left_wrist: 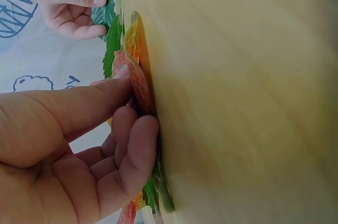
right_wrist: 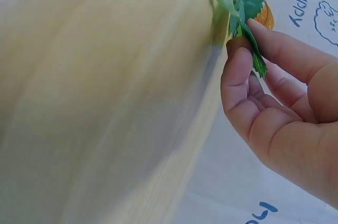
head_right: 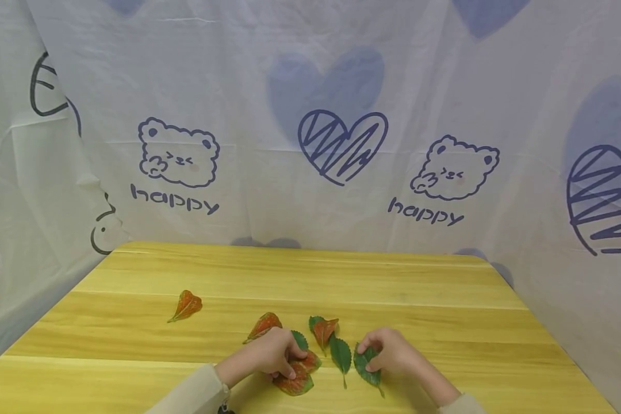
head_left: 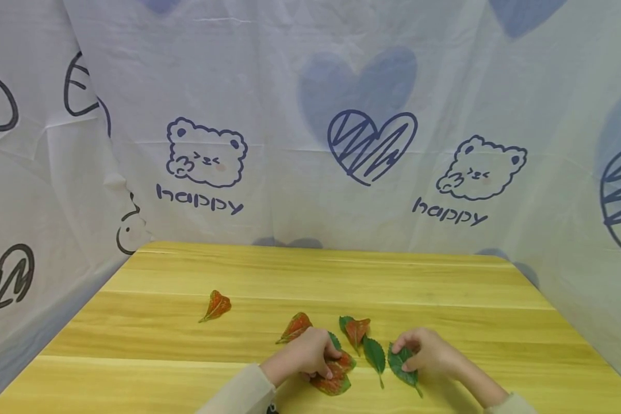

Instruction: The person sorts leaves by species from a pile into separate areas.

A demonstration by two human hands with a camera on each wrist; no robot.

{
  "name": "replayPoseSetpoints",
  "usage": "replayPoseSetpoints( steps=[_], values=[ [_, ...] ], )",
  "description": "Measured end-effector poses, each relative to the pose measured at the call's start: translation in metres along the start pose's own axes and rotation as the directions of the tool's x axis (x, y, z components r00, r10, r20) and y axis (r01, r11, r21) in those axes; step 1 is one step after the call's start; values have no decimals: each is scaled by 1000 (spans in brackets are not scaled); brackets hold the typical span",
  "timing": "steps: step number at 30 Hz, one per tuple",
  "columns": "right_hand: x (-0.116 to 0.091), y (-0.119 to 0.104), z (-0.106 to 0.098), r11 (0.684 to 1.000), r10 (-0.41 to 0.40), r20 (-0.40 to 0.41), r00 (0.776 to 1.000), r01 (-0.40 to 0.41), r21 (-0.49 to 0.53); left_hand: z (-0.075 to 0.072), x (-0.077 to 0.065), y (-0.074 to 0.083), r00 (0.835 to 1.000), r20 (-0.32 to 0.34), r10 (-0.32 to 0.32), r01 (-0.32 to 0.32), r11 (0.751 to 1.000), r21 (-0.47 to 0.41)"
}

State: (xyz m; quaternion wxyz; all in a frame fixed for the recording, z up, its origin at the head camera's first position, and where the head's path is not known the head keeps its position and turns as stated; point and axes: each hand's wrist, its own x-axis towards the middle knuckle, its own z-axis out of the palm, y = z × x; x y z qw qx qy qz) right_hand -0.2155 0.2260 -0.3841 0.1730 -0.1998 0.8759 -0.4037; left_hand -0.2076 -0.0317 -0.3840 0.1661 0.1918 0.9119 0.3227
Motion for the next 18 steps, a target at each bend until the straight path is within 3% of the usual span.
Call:
replayPoseSetpoints(
  steps=[11, 18],
  values=[
    [8, -1, -8, 995, 21, -59, 998, -15, 97, 0, 0, 1, 1000, -1, -3, 3, 1000, 4],
    [22, -2, -13, 989, 94, -140, 986, -76, 126, 1, 1, 0, 1000, -4, -4, 4, 1000, 9]
  ],
)
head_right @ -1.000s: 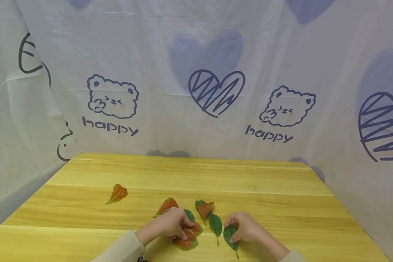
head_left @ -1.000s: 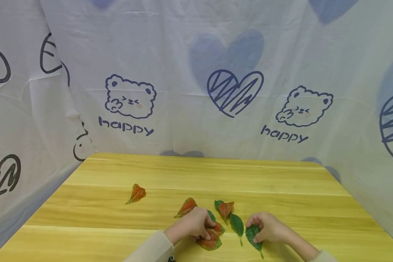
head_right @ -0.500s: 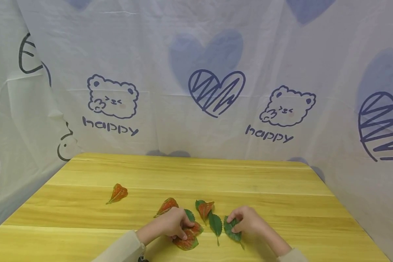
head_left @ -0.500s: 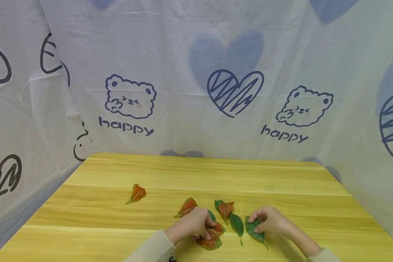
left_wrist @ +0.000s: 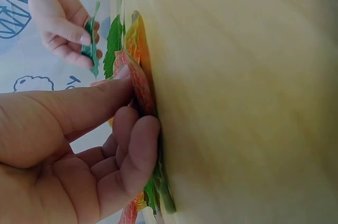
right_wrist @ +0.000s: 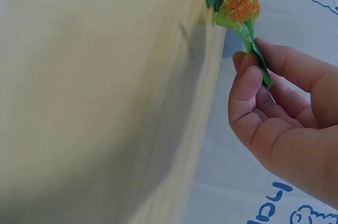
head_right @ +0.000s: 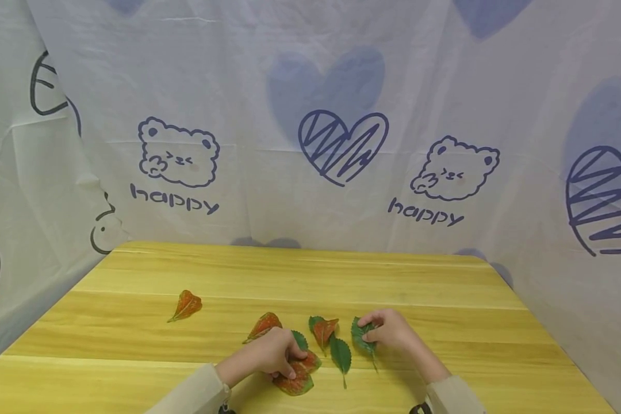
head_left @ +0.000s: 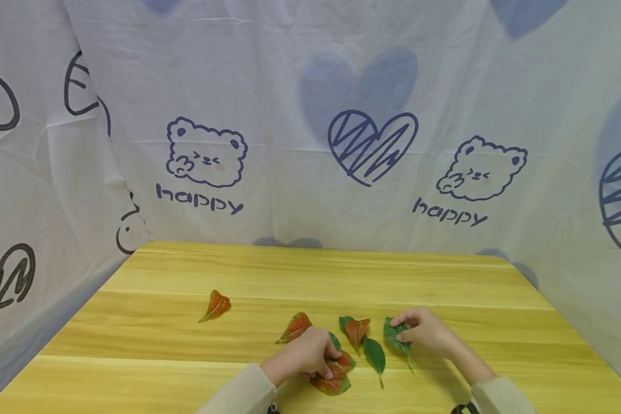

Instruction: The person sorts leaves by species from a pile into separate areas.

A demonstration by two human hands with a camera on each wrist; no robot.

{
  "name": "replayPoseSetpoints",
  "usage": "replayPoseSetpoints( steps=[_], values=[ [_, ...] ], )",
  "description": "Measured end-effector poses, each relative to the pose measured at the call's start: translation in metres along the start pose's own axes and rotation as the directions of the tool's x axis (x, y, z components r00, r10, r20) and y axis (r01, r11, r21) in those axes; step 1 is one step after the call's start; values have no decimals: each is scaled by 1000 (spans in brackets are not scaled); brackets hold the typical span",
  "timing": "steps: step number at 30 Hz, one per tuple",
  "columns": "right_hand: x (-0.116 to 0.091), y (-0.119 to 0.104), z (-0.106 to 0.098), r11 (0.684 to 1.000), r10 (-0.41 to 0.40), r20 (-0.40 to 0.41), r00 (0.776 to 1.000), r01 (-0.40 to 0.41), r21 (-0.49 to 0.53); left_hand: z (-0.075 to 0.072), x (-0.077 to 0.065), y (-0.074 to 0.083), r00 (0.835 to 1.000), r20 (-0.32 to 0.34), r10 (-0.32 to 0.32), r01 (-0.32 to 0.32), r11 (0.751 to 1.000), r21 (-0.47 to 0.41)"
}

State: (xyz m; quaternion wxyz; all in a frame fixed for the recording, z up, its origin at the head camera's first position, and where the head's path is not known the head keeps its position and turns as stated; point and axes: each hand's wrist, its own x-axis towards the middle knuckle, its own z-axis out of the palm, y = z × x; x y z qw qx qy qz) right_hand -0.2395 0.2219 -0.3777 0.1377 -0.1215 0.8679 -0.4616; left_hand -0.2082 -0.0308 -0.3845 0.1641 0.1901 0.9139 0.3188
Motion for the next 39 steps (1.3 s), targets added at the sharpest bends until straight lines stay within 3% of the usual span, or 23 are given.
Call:
replayPoseSetpoints(
  steps=[11, 22, 39],
  values=[
    [23, -1, -1, 1000, 0, -99, 995, 0, -3, -1, 0, 1, 1000, 7, -9, 9, 1000, 12],
    [44, 7, -9, 996, 73, -209, 975, -80, -25, 0, 0, 1, 1000, 8, -17, 17, 1000, 3],
    [55, 19, -17, 980, 118, -247, 962, -152, -125, 1, 1, 1, 1000, 17, 1, -2, 1000, 12]
  ],
)
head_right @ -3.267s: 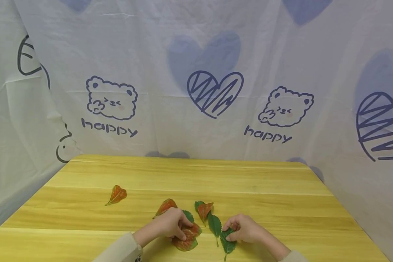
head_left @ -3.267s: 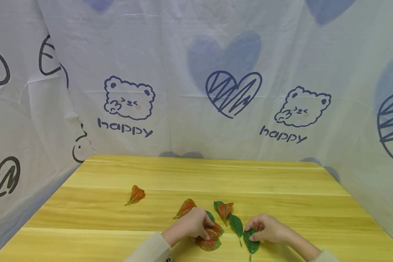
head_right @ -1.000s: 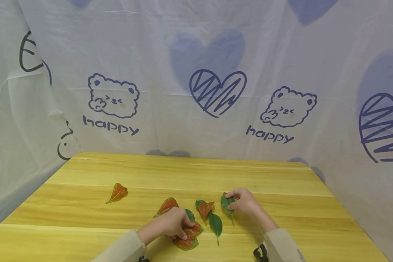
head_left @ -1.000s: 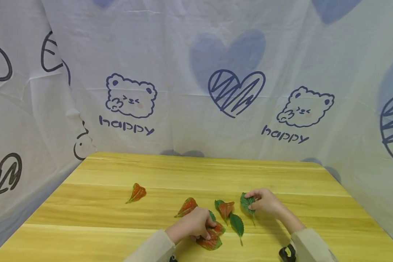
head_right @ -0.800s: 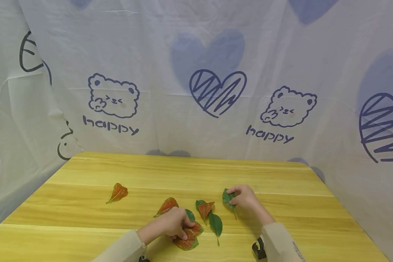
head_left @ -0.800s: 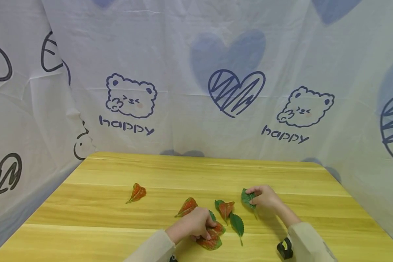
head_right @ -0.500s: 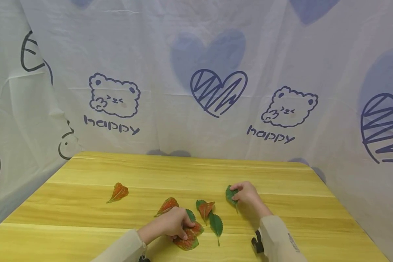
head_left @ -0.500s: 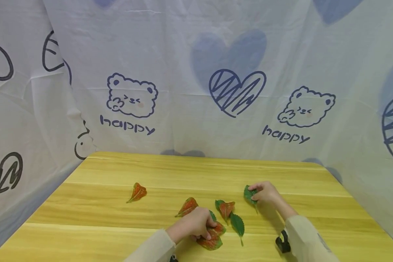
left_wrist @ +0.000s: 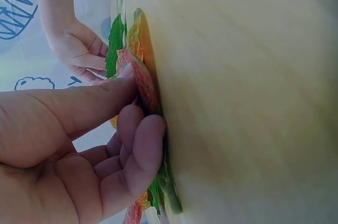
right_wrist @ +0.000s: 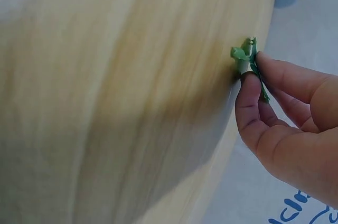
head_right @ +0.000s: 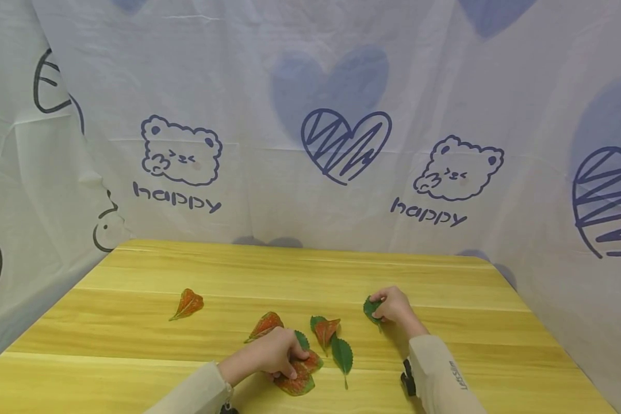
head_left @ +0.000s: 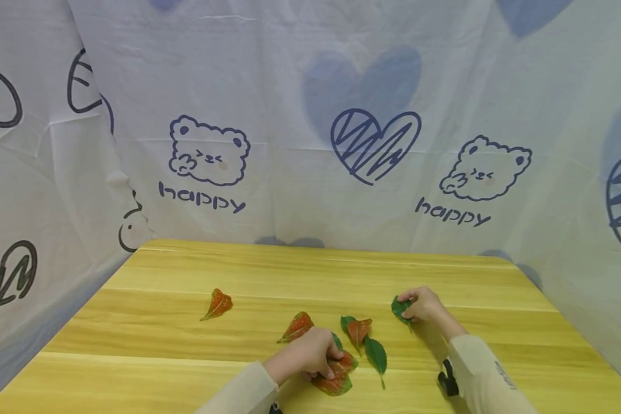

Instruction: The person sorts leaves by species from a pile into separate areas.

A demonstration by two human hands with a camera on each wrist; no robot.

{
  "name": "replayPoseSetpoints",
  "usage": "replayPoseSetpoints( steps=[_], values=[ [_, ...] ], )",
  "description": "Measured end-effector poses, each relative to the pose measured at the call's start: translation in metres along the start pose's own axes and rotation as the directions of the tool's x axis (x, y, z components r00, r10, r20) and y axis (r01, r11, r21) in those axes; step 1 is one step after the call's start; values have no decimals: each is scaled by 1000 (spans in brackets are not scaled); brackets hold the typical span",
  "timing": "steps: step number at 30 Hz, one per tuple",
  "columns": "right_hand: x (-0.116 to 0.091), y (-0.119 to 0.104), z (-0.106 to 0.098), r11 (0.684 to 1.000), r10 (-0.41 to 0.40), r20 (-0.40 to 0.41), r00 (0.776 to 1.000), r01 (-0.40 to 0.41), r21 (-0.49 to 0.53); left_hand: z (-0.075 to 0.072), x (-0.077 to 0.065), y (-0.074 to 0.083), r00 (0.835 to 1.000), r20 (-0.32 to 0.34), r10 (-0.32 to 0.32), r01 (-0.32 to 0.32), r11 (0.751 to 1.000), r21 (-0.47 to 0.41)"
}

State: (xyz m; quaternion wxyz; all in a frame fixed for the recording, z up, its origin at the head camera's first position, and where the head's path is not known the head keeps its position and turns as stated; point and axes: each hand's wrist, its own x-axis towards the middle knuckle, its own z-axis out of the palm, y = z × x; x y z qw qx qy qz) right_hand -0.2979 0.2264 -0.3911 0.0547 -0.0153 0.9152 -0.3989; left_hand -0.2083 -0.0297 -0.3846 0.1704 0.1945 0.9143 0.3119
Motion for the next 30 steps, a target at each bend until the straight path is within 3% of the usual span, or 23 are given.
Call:
replayPoseSetpoints(
  steps=[16, 23, 30],
  values=[
    [-3, 0, -1, 1000, 3, -15, 1000, -4, -19, 0, -1, 1, 1000, -4, 21, -21, 1000, 16],
    [-9, -2, -5, 990, -49, -42, 998, 43, -137, 0, 0, 1, 1000, -2, 3, -3, 1000, 11],
    [-18, -2, -5, 990, -77, -72, 994, 67, -127, 0, 0, 0, 1000, -2, 11, -11, 1000, 23]
  ],
)
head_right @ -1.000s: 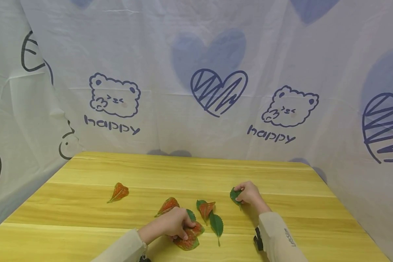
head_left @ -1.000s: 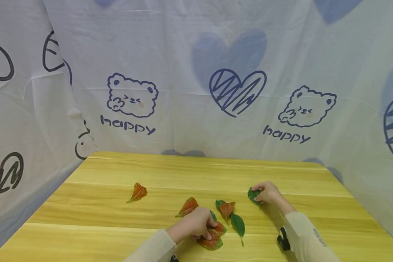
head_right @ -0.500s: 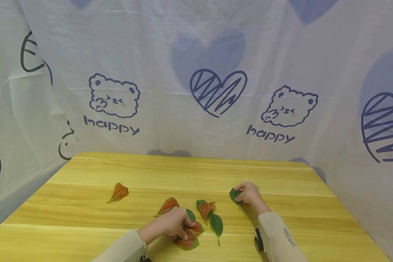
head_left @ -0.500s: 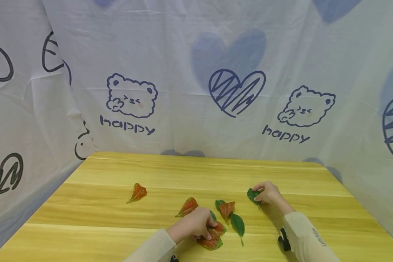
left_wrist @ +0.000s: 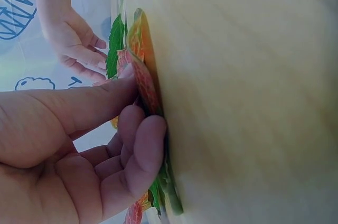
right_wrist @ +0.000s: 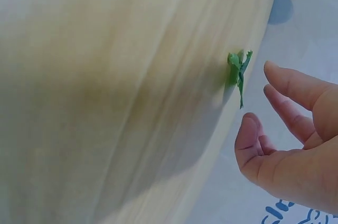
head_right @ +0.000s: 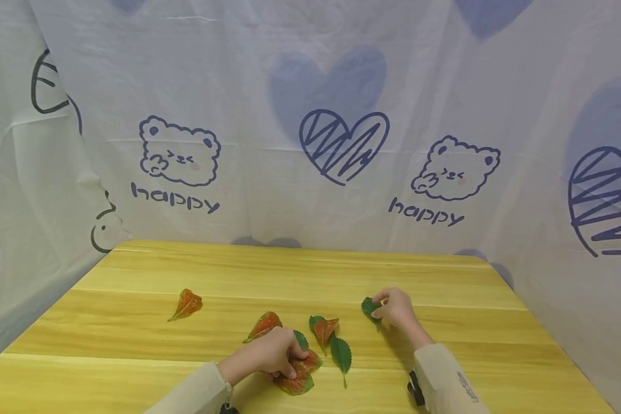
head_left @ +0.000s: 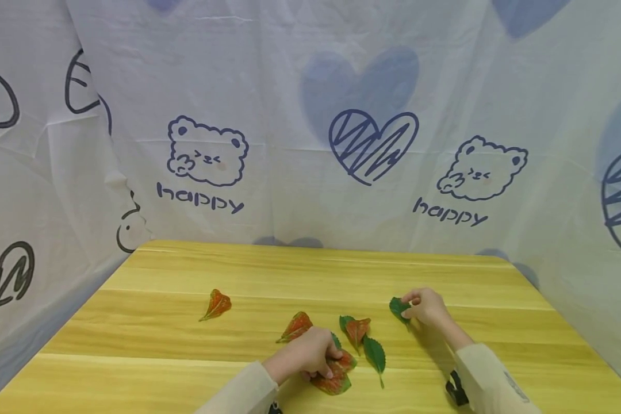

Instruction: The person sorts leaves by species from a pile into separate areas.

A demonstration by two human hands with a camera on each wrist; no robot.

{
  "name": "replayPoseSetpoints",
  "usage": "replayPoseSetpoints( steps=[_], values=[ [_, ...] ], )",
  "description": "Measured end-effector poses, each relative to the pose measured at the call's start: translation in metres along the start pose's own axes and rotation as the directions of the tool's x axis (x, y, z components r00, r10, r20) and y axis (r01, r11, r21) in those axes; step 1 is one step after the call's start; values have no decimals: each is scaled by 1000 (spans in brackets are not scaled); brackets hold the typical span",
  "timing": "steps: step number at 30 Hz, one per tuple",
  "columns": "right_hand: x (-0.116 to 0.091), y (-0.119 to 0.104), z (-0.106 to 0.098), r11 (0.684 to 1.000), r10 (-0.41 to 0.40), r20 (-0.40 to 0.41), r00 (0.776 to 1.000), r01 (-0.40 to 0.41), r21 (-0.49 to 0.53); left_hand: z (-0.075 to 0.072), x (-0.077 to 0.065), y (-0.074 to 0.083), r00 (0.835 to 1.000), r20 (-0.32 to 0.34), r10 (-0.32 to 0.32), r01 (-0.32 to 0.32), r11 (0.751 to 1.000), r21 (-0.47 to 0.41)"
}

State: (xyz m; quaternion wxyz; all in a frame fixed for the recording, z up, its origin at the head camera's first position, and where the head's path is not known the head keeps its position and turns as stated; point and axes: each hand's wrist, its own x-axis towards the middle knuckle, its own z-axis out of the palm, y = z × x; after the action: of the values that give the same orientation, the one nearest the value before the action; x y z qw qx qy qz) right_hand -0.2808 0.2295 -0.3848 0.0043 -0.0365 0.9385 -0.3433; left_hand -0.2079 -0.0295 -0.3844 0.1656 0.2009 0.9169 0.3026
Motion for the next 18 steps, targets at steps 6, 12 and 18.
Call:
replayPoseSetpoints(
  steps=[6, 12, 18],
  values=[
    [-8, -1, 0, 999, -35, 9, 999, 35, 9, -1, 1, -1, 1000, 4, 24, -24, 1000, 14],
    [-18, -4, 4, 997, -75, 18, 997, 74, 19, -1, 0, 0, 1000, 6, 28, -28, 1000, 11],
    [-27, -8, 8, 994, -104, 45, 994, 103, 24, -2, 0, 1, 1000, 16, 21, -22, 1000, 7]
  ],
)
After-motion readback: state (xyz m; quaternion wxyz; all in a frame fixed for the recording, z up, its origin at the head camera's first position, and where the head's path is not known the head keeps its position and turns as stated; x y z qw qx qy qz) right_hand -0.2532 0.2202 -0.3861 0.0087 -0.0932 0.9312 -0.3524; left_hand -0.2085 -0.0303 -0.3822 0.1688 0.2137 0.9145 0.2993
